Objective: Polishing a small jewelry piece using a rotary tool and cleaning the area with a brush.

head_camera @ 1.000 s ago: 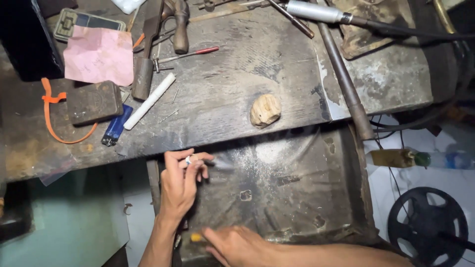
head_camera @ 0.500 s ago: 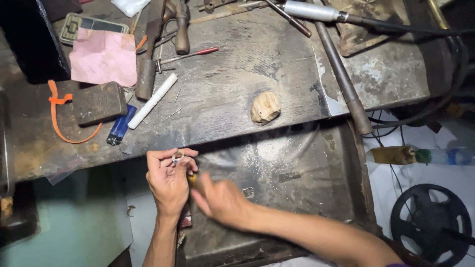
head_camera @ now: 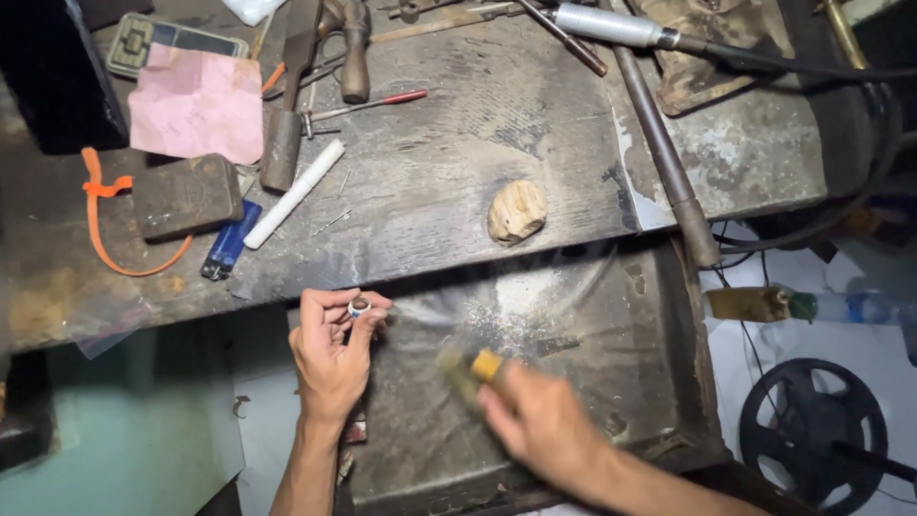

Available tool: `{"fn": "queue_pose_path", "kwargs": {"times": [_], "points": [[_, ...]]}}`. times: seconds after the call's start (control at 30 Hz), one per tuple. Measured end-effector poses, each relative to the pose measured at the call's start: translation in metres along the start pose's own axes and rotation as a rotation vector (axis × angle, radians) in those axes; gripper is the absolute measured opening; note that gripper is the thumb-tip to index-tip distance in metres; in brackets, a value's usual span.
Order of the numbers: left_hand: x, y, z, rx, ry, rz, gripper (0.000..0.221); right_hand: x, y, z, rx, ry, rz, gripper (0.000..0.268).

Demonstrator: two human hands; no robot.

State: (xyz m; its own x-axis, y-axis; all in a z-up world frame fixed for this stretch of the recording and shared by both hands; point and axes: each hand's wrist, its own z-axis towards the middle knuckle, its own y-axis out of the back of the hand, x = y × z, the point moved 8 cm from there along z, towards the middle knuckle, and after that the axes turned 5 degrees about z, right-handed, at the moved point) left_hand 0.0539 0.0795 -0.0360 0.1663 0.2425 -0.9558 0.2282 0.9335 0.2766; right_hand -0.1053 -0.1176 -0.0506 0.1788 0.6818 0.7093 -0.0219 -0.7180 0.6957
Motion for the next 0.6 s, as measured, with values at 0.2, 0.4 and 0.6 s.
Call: {"fn": "queue_pose_path", "kwargs": {"times": [0.2, 0.4, 0.6], "points": [[0.0, -0.001, 0.001, -0.003, -0.019, 0.032, 0.024, 0.007, 0.001, 0.035, 0.025, 0.28, 0.051, 0.015], [0.0, -0.002, 0.0, 0.011, 0.018, 0.069, 0.022, 0.022, 0.011, 0.024, -0.002, 0.184, 0.03, 0.023], [-0.003, -0.003, -0.001, 0.047, -0.002, 0.104, 0.025, 0.003, 0.018, 0.047, -0.062, 0.324, -0.029, 0.016]]}}
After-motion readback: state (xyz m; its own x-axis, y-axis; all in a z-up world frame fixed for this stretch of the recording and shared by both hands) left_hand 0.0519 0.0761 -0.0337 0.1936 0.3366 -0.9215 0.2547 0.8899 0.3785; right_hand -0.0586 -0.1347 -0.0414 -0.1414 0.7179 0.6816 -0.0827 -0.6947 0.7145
